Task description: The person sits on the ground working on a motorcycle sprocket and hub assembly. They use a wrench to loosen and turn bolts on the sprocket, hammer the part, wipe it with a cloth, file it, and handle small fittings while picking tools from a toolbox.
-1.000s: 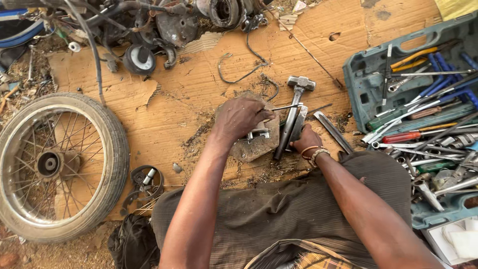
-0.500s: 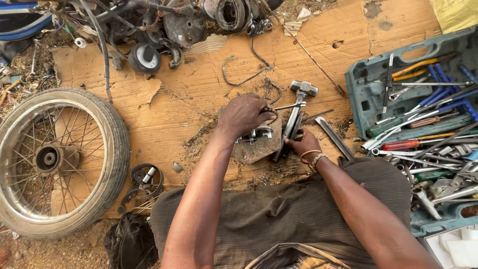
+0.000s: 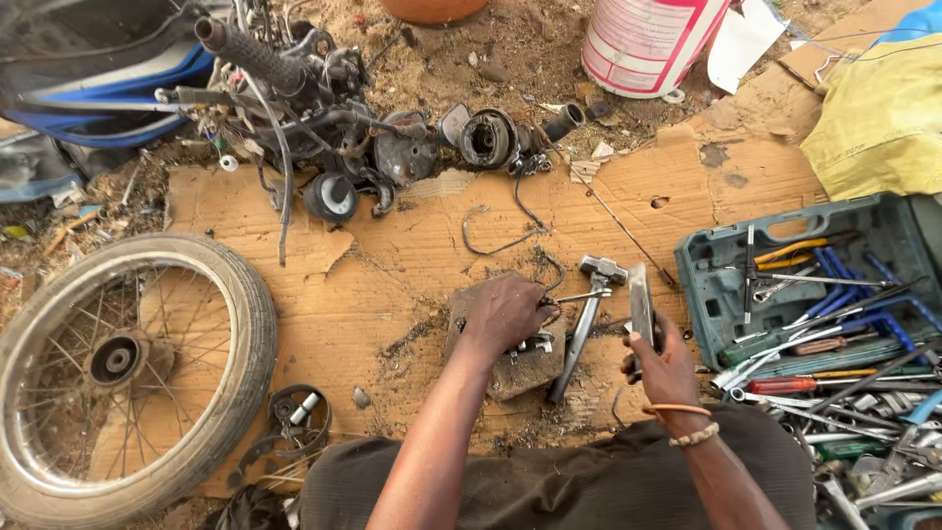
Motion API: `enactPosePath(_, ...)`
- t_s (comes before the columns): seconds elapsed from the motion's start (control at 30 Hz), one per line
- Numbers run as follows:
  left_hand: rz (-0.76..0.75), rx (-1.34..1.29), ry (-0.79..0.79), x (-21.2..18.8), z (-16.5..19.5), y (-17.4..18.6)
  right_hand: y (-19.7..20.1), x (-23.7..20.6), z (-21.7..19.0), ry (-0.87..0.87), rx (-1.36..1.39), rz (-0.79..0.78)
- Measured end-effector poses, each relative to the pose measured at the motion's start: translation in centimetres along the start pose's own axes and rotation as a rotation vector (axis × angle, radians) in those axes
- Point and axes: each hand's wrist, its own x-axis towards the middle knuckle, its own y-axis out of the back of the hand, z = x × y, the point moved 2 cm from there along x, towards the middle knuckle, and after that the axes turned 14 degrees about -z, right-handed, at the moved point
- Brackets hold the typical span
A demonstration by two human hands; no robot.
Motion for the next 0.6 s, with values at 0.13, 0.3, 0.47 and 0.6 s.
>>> enactPosePath(0.13,0.083,0.020,-0.055,-0.6,0.2,0.0,0.4,-3.0,-1.5,0.271,-0.399,0.091)
enactPosePath(0.3,-0.022,0.042,0.012,-0.8,0.8,0.8,-0.9,-1.4,-0.4,0.145,-0.788,0.075)
enactPosePath(0.47,0.036,0.013,-0.015,-1.4,1.3,1.4,0.6,-3.3,-3.5,0.713,-0.995,0.198)
enactPosePath(0.6,0.137,0.034,-0.081,-1.7,1.0,1.3,3.5,-5.7,-4.7,0.874,-0.569,0.301)
